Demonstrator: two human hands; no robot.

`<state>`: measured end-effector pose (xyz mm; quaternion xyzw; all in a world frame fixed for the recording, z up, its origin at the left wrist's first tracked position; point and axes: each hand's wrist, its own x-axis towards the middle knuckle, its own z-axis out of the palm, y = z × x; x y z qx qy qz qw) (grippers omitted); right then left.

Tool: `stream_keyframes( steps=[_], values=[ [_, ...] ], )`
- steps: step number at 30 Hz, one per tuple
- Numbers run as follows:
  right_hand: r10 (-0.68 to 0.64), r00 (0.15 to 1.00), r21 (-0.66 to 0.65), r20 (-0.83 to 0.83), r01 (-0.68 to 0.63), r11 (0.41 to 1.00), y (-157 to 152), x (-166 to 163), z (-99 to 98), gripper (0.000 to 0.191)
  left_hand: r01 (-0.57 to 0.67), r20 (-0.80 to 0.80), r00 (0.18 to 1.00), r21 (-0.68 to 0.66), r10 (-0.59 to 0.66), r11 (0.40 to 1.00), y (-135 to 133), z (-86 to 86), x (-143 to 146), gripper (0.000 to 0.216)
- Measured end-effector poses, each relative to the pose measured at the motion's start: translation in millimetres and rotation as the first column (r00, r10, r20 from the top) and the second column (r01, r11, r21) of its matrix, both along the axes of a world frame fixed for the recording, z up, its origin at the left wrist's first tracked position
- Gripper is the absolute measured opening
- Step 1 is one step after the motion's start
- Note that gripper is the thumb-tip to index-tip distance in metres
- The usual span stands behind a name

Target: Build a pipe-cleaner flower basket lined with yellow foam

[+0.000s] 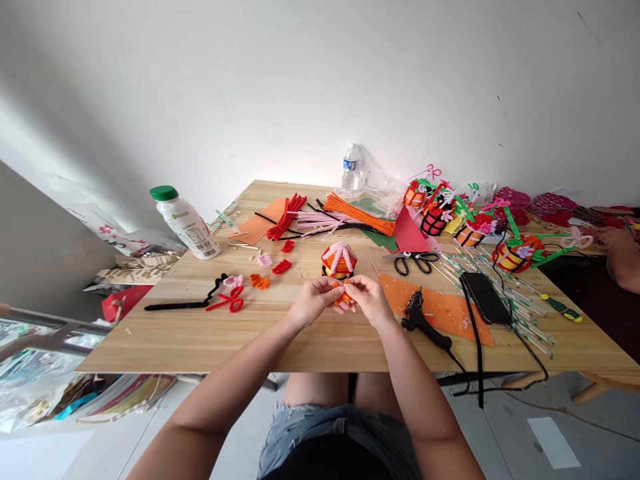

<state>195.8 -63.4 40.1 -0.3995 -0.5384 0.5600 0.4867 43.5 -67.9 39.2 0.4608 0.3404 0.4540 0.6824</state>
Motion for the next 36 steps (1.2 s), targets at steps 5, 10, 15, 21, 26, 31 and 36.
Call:
stream_keyframes(
  steps=[5,10,15,21,26,31,36],
  values=[
    [0.015,0.999,0.068,0.043,-0.018,0.998,0,4,0.9,0.035,-0.213,-0.093,0.972,0.030,0.215,0.977,5,-2.3,-3,0.054],
    [-0.020,0.969,0.201,0.247,-0.031,0.979,-2,6,-2.3,0.038,-0.291,-0.085,0.951,0.067,0.296,0.954,7,-6.3,-1,0.056],
    [-0.116,0.926,0.396,0.359,-0.039,0.917,-2,3,-4.7,0.033,-0.348,-0.060,0.935,0.023,0.348,0.937,4,-6.3,3,0.057],
    [-0.092,0.964,0.225,0.250,0.034,0.974,2,6,-7.1,0.021,-0.171,0.004,0.985,-0.094,0.172,0.981,5,0.8,-2,0.054],
    [-0.086,0.965,0.221,0.247,0.030,0.975,1,9,-1.3,0.020,0.002,-0.092,0.996,-0.048,-0.007,0.999,7,4.6,-12,0.045],
    [-0.080,0.953,0.290,0.293,-0.009,0.957,0,10,1.4,0.015,0.024,-0.114,0.993,0.015,-0.022,1.000,9,2.7,-14,0.042],
    [-0.150,0.934,0.420,0.326,0.000,0.908,0,9,-2.2,0.012,0.054,-0.169,0.984,0.001,-0.053,0.999,9,2.5,-13,0.041]
  ],
)
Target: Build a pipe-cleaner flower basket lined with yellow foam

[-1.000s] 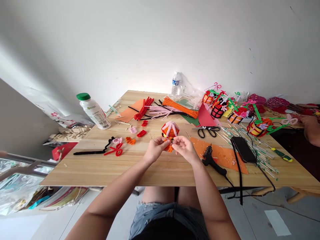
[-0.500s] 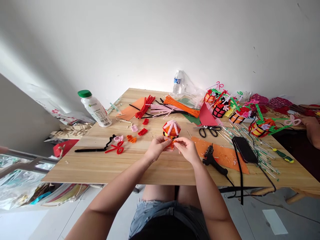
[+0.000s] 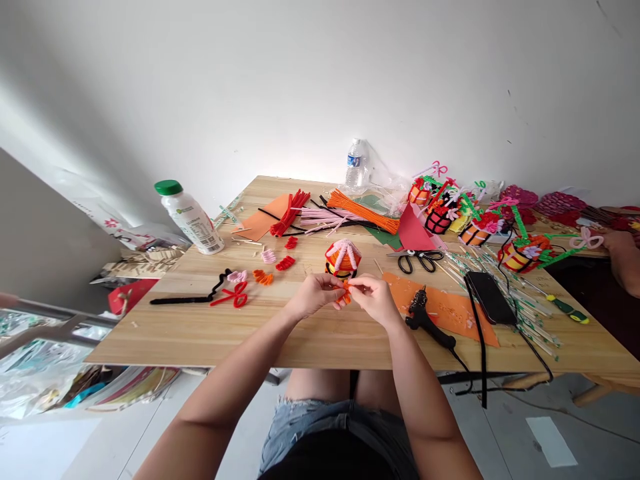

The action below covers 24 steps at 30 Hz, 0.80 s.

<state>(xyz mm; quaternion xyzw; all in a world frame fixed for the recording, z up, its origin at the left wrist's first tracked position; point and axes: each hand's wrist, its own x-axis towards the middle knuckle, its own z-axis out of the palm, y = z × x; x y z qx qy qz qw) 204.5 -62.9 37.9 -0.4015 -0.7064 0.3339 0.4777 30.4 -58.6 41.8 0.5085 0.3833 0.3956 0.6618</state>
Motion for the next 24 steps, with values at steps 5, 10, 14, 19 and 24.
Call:
stream_keyframes(
  steps=[5,10,14,19,24],
  values=[
    [0.045,0.993,0.098,0.107,-0.055,0.994,-1.3,-1.4,1.4,0.015,0.030,-0.058,0.998,-0.033,-0.032,0.999,0.4,0.9,-3.2,0.037],
    [0.010,0.994,0.112,0.108,-0.022,0.993,-2.2,-2.0,3.5,0.011,0.088,-0.047,0.995,-0.023,-0.089,0.996,0.2,2.3,-5.8,0.035],
    [-0.039,0.993,0.078,0.113,0.030,0.996,-1.8,-0.6,3.7,0.010,0.092,0.029,0.995,-0.014,-0.091,0.996,-1.6,5.0,-6.2,0.034],
    [-0.026,0.997,-0.002,0.074,0.026,1.000,-1.4,1.0,2.9,0.010,0.089,0.138,0.987,-0.083,-0.077,0.993,-1.3,3.8,-5.5,0.040],
    [0.032,0.997,-0.071,0.076,-0.027,0.997,-2.5,1.4,3.3,0.012,0.006,0.085,0.996,-0.072,0.000,0.997,0.4,-0.8,-3.1,0.043]
  ],
)
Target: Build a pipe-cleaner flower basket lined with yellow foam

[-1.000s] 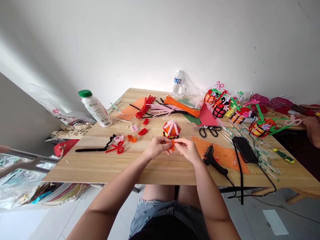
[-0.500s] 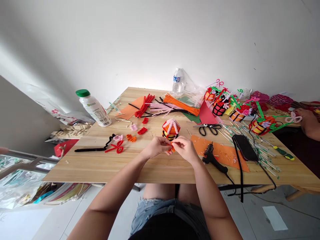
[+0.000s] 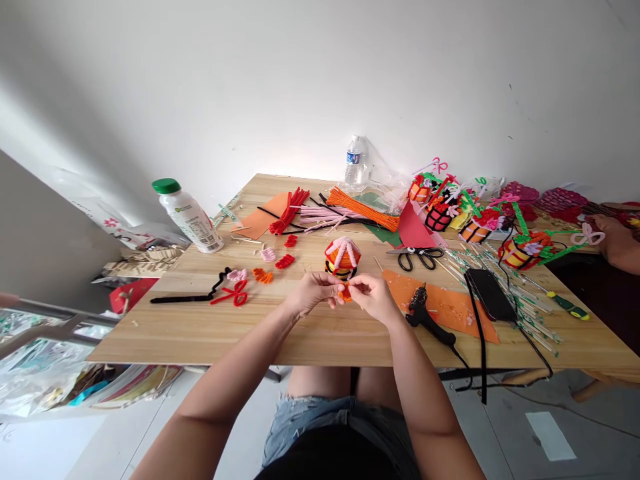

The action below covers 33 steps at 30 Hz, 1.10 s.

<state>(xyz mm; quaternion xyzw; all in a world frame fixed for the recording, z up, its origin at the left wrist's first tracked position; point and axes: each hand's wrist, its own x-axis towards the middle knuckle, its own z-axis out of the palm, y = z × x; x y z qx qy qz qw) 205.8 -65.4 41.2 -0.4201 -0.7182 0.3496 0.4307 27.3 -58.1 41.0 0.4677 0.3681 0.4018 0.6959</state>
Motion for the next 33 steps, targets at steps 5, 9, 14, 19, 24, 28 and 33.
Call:
stream_keyframes(
  steps=[5,9,14,19,24,28,33],
  values=[
    [0.002,0.995,0.047,0.098,-0.007,0.999,-1.1,-1.8,0.8,0.012,0.021,-0.109,0.994,0.121,-0.008,0.992,0.2,2.2,0.8,0.038],
    [-0.041,0.997,0.130,0.062,0.033,0.991,-0.1,-3.7,-0.1,0.012,-0.009,-0.102,0.995,0.109,0.020,0.994,0.7,4.6,0.4,0.039],
    [0.001,1.000,0.140,0.020,-0.004,0.990,0.5,-4.0,-4.0,0.010,-0.082,-0.070,0.993,0.108,0.090,0.991,0.9,2.3,-0.5,0.041],
    [-0.021,1.000,0.141,0.016,0.018,0.990,-0.3,-2.9,-2.1,0.009,-0.074,-0.064,0.994,0.161,0.085,0.984,1.4,2.4,-1.6,0.038],
    [0.018,1.000,0.228,-0.009,-0.015,0.974,-0.7,-1.8,2.4,0.012,-0.042,-0.013,0.999,0.165,0.045,0.985,0.7,5.5,-2.0,0.037],
    [0.041,0.995,0.137,-0.096,-0.028,0.990,-1.2,-4.3,-2.9,0.015,-0.067,0.007,0.998,0.120,0.067,0.991,0.0,6.0,-3.0,0.036],
    [-0.020,0.982,-0.011,-0.190,0.018,1.000,-1.5,-6.6,-7.4,0.017,-0.056,-0.001,0.998,0.079,0.056,0.995,-0.8,6.1,-2.8,0.034]
  ],
)
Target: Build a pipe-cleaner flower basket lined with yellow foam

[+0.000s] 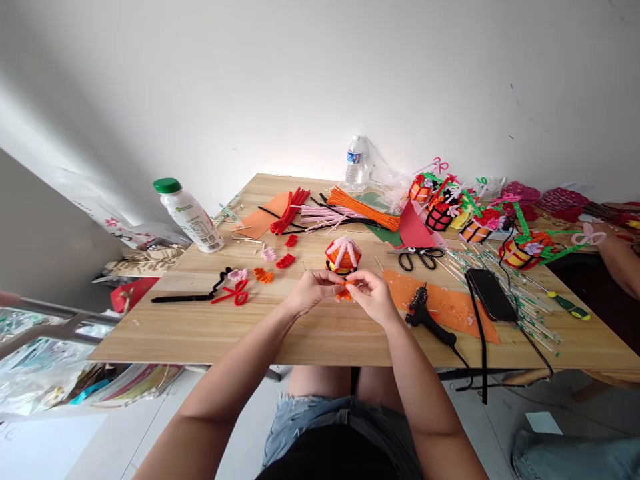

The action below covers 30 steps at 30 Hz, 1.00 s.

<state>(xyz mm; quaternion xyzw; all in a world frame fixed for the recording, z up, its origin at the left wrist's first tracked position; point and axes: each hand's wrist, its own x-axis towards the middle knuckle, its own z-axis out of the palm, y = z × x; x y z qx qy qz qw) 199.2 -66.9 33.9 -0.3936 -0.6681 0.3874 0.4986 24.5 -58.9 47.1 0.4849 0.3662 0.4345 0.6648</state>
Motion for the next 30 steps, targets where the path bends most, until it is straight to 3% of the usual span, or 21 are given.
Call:
stream_keyframes(
  steps=[5,11,19,25,30],
  values=[
    [0.007,1.000,0.027,0.003,-0.007,1.000,1,0,2.0,0.010,-0.017,0.018,1.000,-0.018,0.017,1.000,0,0.0,2,0.037],
    [0.019,1.000,-0.041,0.018,-0.018,0.999,0,-1,3.4,0.008,-0.017,0.007,1.000,-0.004,0.017,1.000,0,-3.5,3,0.037],
    [0.019,0.997,-0.091,-0.077,-0.026,0.996,-2,-5,4.9,0.019,-0.018,0.052,0.999,0.010,0.018,1.000,0,-3.6,3,0.041],
    [-0.024,0.969,-0.214,-0.245,-0.030,0.976,4,-2,7.7,0.037,-0.209,0.184,0.964,0.077,0.192,0.975,4,-7.8,7,0.051],
    [-0.069,0.978,-0.264,-0.196,0.015,0.965,6,1,5.5,0.039,-0.331,0.199,0.934,0.180,0.295,0.926,5,-12.2,9,0.048]
  ],
)
